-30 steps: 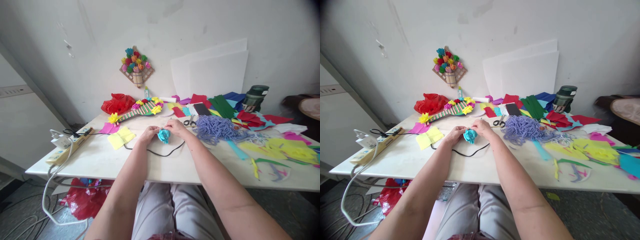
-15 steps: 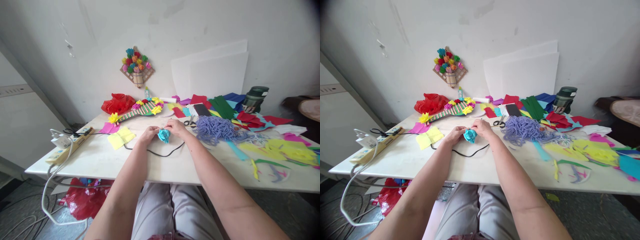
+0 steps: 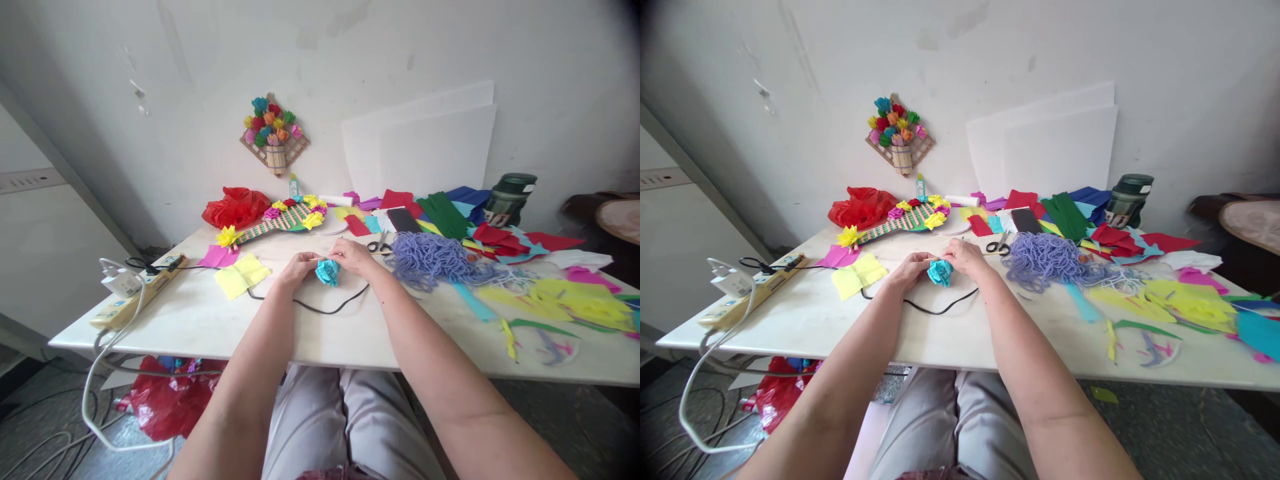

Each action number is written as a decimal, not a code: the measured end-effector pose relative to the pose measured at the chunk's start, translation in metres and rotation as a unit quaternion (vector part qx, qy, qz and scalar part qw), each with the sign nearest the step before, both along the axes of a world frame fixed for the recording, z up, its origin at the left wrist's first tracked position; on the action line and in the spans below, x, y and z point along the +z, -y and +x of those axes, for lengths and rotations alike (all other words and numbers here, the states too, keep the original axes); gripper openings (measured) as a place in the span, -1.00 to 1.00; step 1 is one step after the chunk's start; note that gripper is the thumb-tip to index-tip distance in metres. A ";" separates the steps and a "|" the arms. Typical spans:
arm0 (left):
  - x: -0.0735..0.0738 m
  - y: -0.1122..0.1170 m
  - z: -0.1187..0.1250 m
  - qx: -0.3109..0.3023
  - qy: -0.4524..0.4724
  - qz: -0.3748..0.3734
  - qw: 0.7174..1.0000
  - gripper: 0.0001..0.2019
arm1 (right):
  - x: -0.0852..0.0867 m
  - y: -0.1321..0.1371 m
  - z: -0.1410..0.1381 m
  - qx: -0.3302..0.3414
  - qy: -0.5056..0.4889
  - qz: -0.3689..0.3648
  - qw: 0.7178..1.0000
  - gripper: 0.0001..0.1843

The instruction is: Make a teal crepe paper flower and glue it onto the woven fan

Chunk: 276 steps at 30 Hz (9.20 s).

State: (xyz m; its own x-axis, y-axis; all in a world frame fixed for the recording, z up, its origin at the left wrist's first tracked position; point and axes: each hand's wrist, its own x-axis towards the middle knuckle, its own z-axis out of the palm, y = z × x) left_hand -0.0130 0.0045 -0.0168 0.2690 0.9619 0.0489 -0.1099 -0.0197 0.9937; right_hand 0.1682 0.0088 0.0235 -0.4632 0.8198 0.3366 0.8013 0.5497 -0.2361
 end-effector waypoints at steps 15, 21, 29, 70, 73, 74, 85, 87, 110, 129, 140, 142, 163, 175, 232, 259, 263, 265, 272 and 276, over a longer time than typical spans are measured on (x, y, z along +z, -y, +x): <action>0.001 0.000 0.001 0.000 0.011 0.004 1.000 -0.63 | -0.008 -0.006 0.000 0.020 -0.106 0.041 0.993 -0.88; 0.000 -0.001 0.000 -0.007 0.017 -0.004 1.000 -0.62 | -0.007 -0.004 0.000 0.010 -0.108 0.029 0.994 -0.90; -0.003 -0.003 -0.002 -0.008 0.023 -0.010 1.000 -0.66 | -0.007 -0.005 0.001 0.006 -0.079 0.015 0.997 -0.87; 0.001 -0.001 -0.003 -0.005 0.046 0.002 0.999 -0.70 | -0.010 -0.008 0.003 0.063 -0.084 0.007 0.994 -0.81; 0.001 -0.001 -0.004 -0.005 0.048 0.003 0.999 -0.71 | -0.010 -0.008 0.003 0.060 -0.075 0.006 0.995 -0.81; 0.001 -0.001 -0.004 -0.005 0.049 0.001 0.999 -0.71 | -0.009 -0.007 0.003 0.056 -0.070 0.006 0.996 -0.81; 0.003 0.001 -0.004 0.007 0.039 0.006 0.999 -0.66 | -0.001 0.002 0.003 0.034 -0.060 0.038 0.997 -0.85; 0.003 0.001 -0.003 0.006 0.039 0.005 0.999 -0.64 | -0.002 0.001 0.003 0.035 -0.060 0.041 0.997 -0.85; 0.001 -0.001 -0.002 0.005 0.066 0.010 0.998 -0.65 | 0.002 0.010 -0.002 0.039 -0.006 0.091 0.995 -0.73; 0.010 0.007 0.000 -0.016 0.062 0.009 0.998 -0.43 | 0.001 0.007 -0.002 -0.009 0.027 0.101 0.994 -0.67; 0.008 0.004 0.004 0.050 0.024 0.061 0.997 -0.52 | 0.001 0.010 -0.002 -0.009 0.029 0.099 0.995 -0.71; 0.007 0.004 0.005 0.068 0.015 0.085 0.994 -0.56 | 0.001 0.010 -0.003 -0.006 0.027 0.102 0.994 -0.72; 0.009 0.005 0.004 0.094 0.021 0.122 0.988 -0.63 | 0.001 0.008 -0.004 -0.016 0.009 0.125 0.992 -0.79; 0.013 0.005 0.000 0.118 0.063 0.120 0.984 -0.65 | 0.002 0.007 0.001 -0.018 0.002 0.128 0.992 -0.74; 0.013 0.003 -0.004 0.147 0.090 0.147 0.974 -0.65 | -0.012 -0.005 0.009 -0.198 0.065 -0.077 0.975 -0.43; 0.015 0.003 -0.007 0.133 0.158 0.097 0.974 -0.59 | 0.007 0.004 0.046 0.109 -0.480 -0.277 0.825 -0.60; 0.016 0.004 -0.008 0.114 0.172 0.088 0.975 -0.59 | 0.005 0.003 0.050 0.123 -0.454 -0.300 0.830 -0.66; 0.015 0.004 -0.009 0.104 0.175 0.091 0.975 -0.60 | 0.006 0.003 0.051 0.120 -0.446 -0.306 0.833 -0.68; 0.012 0.002 -0.012 0.090 0.174 0.092 0.976 -0.61 | 0.010 0.007 0.052 0.108 -0.429 -0.295 0.847 -0.68; 0.013 0.002 -0.012 0.091 0.182 0.093 0.975 -0.61 | 0.011 0.006 0.052 0.111 -0.420 -0.299 0.850 -0.67</action>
